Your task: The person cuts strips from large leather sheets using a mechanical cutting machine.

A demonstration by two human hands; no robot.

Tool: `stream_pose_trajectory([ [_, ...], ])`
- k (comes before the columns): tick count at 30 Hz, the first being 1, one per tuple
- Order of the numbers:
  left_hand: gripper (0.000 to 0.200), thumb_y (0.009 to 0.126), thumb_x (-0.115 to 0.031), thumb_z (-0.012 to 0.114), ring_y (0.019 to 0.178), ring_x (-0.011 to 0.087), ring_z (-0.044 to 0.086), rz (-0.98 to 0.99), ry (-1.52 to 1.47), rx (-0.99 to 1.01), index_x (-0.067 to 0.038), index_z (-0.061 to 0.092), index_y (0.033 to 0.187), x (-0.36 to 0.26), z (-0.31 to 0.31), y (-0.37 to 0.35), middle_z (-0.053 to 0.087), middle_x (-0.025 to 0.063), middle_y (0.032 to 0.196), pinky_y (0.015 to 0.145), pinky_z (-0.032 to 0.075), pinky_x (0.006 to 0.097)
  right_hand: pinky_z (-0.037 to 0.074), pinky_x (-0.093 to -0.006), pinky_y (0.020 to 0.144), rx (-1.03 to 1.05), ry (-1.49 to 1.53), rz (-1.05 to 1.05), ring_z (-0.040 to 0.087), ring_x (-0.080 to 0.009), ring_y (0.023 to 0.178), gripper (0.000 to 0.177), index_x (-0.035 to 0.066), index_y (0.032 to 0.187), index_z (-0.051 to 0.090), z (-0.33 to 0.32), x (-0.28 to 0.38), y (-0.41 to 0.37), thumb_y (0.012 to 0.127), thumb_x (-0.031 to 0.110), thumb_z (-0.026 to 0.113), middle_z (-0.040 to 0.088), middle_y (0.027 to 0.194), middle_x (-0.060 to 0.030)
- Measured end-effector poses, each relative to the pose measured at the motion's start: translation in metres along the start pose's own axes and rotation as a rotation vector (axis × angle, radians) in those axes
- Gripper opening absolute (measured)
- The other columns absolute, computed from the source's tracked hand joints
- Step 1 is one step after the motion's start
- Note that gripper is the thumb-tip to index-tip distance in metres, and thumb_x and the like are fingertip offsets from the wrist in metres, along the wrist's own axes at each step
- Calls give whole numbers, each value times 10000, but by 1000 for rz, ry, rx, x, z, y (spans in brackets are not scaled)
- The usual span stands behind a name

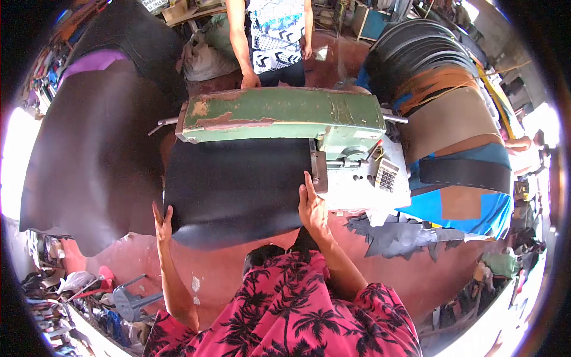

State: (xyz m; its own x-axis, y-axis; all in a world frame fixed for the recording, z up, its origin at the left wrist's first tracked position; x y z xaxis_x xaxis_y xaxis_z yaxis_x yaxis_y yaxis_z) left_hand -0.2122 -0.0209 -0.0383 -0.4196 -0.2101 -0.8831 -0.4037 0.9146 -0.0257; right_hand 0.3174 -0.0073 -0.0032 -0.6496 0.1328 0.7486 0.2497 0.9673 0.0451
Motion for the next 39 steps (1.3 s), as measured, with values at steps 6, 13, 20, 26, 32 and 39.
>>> stream_pose_trajectory([
  [6, 708, 959, -311, 615, 1345, 231, 385, -222, -693, 238, 48, 298, 1480, 114, 36, 4, 390, 147, 1495, 1113, 303, 368, 507, -579, 612, 68, 2, 40, 630, -502, 713, 495, 283, 1503, 303, -5, 1, 5, 1027, 383, 392, 652, 828, -310],
  [13, 656, 963, -284, 612, 1307, 215, 426, -96, -568, 137, 47, 343, 1462, 98, 26, -60, 431, 134, 1466, 1091, 329, 355, 517, -556, 554, 4, -63, -53, 628, -477, 620, 507, 253, 1515, 280, -6, 3, 4, 1033, 372, 381, 662, 767, -283],
  [20, 606, 967, -257, 609, 1270, 200, 468, 127, -258, -33, 45, 388, 1443, 32, -21, -104, 473, 121, 1438, 1069, 354, 343, 505, -527, 472, -36, -69, -64, 608, -439, 513, 504, 260, 1511, 291, 1, -2, 4, 1031, 360, 404, 643, 665, -256],
  [26, 518, 972, -202, 605, 1236, 174, 485, 139, -144, -83, 27, 457, 1411, -10, -22, -99, 514, 136, 1407, 1056, 352, 301, 509, -524, 470, -137, -79, -129, 611, -449, 526, 501, 265, 1503, 305, -2, 1, 4, 1025, 365, 416, 635, 642, -253],
  [32, 525, 971, -190, 602, 1265, 188, 472, 37, -90, -21, 34, 442, 1418, -7, -12, -67, 499, 149, 1424, 1078, 331, 308, 532, -536, 544, -32, -89, -6, 638, -482, 658, 488, 276, 1494, 323, 2, -3, 5, 1023, 360, 420, 666, 854, -299],
  [39, 560, 962, -252, 603, 1397, 224, 357, 212, -109, 69, -12, 433, 1438, -29, -1, -27, 424, 135, 1495, 1151, 234, 340, 538, -542, 572, -154, -80, -102, 637, -490, 666, 484, 281, 1490, 330, -1, 2, 5, 1022, 361, 420, 669, 891, -298],
])
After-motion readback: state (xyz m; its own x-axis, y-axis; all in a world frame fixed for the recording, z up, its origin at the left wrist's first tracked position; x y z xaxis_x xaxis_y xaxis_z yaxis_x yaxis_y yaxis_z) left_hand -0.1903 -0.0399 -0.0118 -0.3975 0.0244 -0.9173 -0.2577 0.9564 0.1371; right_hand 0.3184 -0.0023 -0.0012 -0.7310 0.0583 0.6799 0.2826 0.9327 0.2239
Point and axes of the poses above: each hand's wrist, its own y-axis towards the middle knuckle, its own z-axis out of the palm, x = y × z, the point moved 8 cm from there along y, towards the middle knuckle
